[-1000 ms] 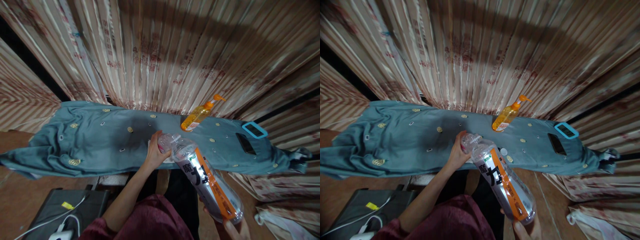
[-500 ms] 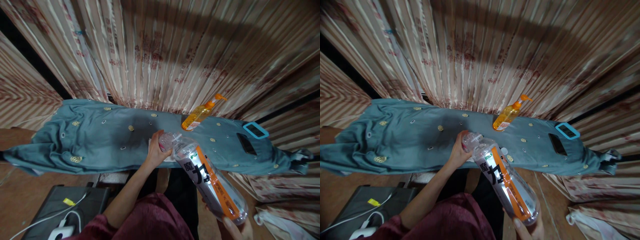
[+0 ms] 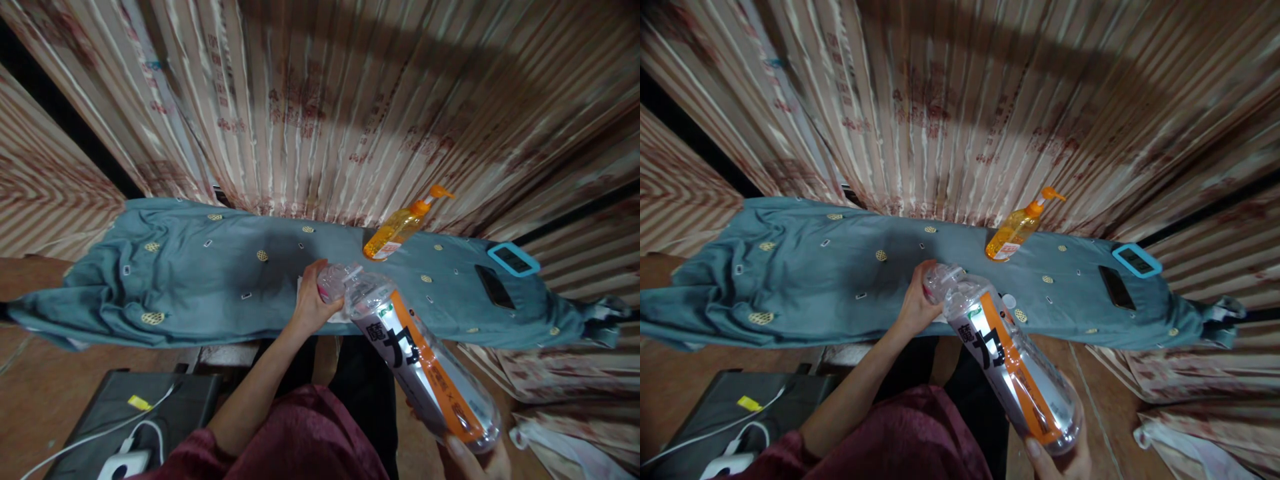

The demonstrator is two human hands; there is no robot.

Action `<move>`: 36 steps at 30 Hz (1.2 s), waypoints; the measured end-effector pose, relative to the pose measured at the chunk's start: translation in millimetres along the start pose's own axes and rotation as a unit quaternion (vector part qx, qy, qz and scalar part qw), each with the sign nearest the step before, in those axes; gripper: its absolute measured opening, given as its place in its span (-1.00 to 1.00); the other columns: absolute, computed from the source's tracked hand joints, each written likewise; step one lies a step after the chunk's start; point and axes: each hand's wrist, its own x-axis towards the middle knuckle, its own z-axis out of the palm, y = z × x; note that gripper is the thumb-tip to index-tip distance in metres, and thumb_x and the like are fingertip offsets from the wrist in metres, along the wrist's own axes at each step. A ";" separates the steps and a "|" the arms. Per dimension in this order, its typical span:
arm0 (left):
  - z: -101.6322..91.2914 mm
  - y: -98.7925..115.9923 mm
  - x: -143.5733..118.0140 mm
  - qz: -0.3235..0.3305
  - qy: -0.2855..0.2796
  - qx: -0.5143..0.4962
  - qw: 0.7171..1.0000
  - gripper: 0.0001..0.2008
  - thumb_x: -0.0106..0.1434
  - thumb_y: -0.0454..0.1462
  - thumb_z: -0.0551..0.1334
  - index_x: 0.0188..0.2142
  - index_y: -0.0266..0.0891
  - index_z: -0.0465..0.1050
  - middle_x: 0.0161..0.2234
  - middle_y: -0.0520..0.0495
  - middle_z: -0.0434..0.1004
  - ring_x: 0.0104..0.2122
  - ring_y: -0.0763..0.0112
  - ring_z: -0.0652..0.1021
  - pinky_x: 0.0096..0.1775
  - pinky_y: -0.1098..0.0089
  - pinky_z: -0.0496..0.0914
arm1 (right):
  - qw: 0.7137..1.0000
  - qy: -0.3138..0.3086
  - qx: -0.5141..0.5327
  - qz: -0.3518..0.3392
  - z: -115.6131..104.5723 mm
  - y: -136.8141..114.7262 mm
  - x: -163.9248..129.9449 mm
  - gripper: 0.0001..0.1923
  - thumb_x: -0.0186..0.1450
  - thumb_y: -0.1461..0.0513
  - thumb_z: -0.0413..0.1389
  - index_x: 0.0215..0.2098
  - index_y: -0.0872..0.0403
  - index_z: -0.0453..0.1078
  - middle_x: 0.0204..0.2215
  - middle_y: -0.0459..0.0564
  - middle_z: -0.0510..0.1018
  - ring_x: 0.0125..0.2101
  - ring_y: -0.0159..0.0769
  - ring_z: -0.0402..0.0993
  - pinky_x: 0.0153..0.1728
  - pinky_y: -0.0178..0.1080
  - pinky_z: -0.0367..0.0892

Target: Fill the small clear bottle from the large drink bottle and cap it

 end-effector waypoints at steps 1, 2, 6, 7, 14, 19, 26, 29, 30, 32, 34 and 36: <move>0.2 -0.4 -0.2 0.001 0.000 -0.001 1.000 -0.15 0.02 -0.24 0.58 0.26 -0.12 0.29 0.23 -0.27 0.55 0.23 -0.09 0.59 0.30 -0.10 0.46 | 1.000 0.002 -0.001 -0.001 -0.4 0.1 -0.1 0.00 0.13 0.00 0.49 0.47 -0.05 0.30 0.25 0.16 0.62 0.29 0.25 0.51 0.26 0.24 0.45; 0.4 -1.0 -0.3 0.003 0.001 -0.003 1.000 -0.13 0.02 -0.23 0.59 0.27 -0.11 0.29 0.23 -0.28 0.55 0.23 -0.09 0.59 0.30 -0.10 0.46 | 1.000 0.003 -0.002 -0.002 -0.7 0.1 -0.1 0.00 0.12 0.00 0.49 0.46 -0.06 0.30 0.25 0.15 0.62 0.29 0.25 0.50 0.27 0.25 0.45; 0.8 -3.4 -0.6 0.019 0.004 -0.008 1.000 -0.13 0.03 -0.18 0.60 0.28 -0.13 0.29 0.23 -0.30 0.54 0.23 -0.12 0.59 0.30 -0.14 0.46 | 1.000 0.014 -0.012 -0.002 -1.4 -1.2 0.4 0.05 0.07 -0.01 0.52 0.46 -0.06 0.31 0.28 0.15 0.59 0.35 0.29 0.43 0.33 0.29 0.37; 0.7 -3.7 -0.6 0.022 0.004 -0.009 1.000 -0.13 0.03 -0.17 0.60 0.28 -0.14 0.29 0.23 -0.30 0.54 0.23 -0.12 0.59 0.30 -0.14 0.46 | 1.000 0.017 -0.016 -0.001 -1.6 -1.7 0.4 0.06 0.06 -0.01 0.53 0.45 -0.05 0.31 0.27 0.16 0.60 0.36 0.30 0.41 0.33 0.31 0.36; 0.7 -2.9 -0.3 0.018 -0.001 0.002 1.000 -0.12 0.03 -0.16 0.60 0.28 -0.09 0.29 0.23 -0.25 0.53 0.22 -0.11 0.59 0.29 -0.20 0.46 | 0.999 0.019 -0.028 -0.014 -0.9 -2.4 0.2 0.01 0.09 -0.01 0.51 0.43 -0.03 0.32 0.24 0.16 0.62 0.31 0.29 0.46 0.33 0.30 0.36; 1.6 -2.9 -1.0 0.022 0.006 -0.002 1.000 -0.15 0.05 -0.18 0.59 0.28 -0.10 0.30 0.22 -0.24 0.54 0.22 -0.09 0.60 0.28 -0.15 0.48 | 0.999 0.011 -0.036 -0.034 -2.3 -1.2 2.2 -0.03 0.14 -0.03 0.48 0.45 -0.03 0.31 0.24 0.16 0.61 0.28 0.26 0.49 0.28 0.27 0.42; 3.7 -8.8 -0.8 0.036 0.018 -0.038 0.998 -0.19 0.02 -0.15 0.61 0.22 -0.09 0.36 0.18 -0.24 0.55 0.19 -0.13 0.60 0.26 -0.16 0.48 | 0.994 -0.010 -0.075 -0.073 -9.4 0.7 4.1 -0.10 0.24 -0.02 0.41 0.47 -0.04 0.29 0.19 0.15 0.63 0.24 0.23 0.53 0.12 0.21 0.55; 4.5 -10.8 -1.2 0.038 0.024 -0.051 0.998 -0.21 0.01 -0.16 0.61 0.21 -0.06 0.39 0.17 -0.23 0.55 0.19 -0.14 0.60 0.26 -0.14 0.49 | 0.993 -0.007 -0.086 -0.077 -9.3 -0.4 3.1 -0.10 0.24 -0.04 0.40 0.47 -0.06 0.29 0.16 0.16 0.64 0.20 0.23 0.56 0.10 0.20 0.56; 4.7 -11.1 -1.3 0.039 0.025 -0.054 0.997 -0.21 0.01 -0.17 0.61 0.21 -0.05 0.40 0.17 -0.23 0.55 0.19 -0.14 0.60 0.26 -0.14 0.49 | 0.993 -0.004 -0.088 -0.076 -8.6 -1.1 2.6 -0.09 0.23 -0.06 0.40 0.47 -0.06 0.30 0.15 0.17 0.65 0.19 0.24 0.56 0.09 0.21 0.56; 4.9 -11.4 -1.4 0.041 0.025 -0.056 0.997 -0.21 0.01 -0.19 0.61 0.21 -0.05 0.40 0.17 -0.23 0.55 0.20 -0.14 0.60 0.26 -0.14 0.48 | 0.993 0.007 -0.092 -0.073 -6.5 -3.0 1.6 -0.07 0.20 -0.09 0.40 0.46 -0.05 0.31 0.14 0.19 0.64 0.20 0.28 0.55 0.10 0.25 0.55; 4.8 -11.3 -1.4 0.044 0.025 -0.055 0.997 -0.22 0.01 -0.20 0.60 0.21 -0.07 0.39 0.17 -0.23 0.55 0.19 -0.14 0.60 0.26 -0.16 0.48 | 0.993 0.022 -0.097 -0.068 -3.9 -5.6 0.7 -0.04 0.16 -0.12 0.42 0.45 -0.04 0.33 0.15 0.21 0.63 0.21 0.32 0.53 0.11 0.30 0.54; 4.6 -11.3 -1.4 0.044 0.024 -0.055 0.997 -0.22 0.02 -0.20 0.59 0.21 -0.08 0.39 0.17 -0.23 0.55 0.19 -0.14 0.60 0.26 -0.17 0.48 | 0.993 0.035 -0.098 -0.061 -1.4 -8.7 -0.2 -0.04 0.14 -0.14 0.42 0.42 -0.05 0.37 0.13 0.22 0.63 0.20 0.37 0.53 0.08 0.35 0.55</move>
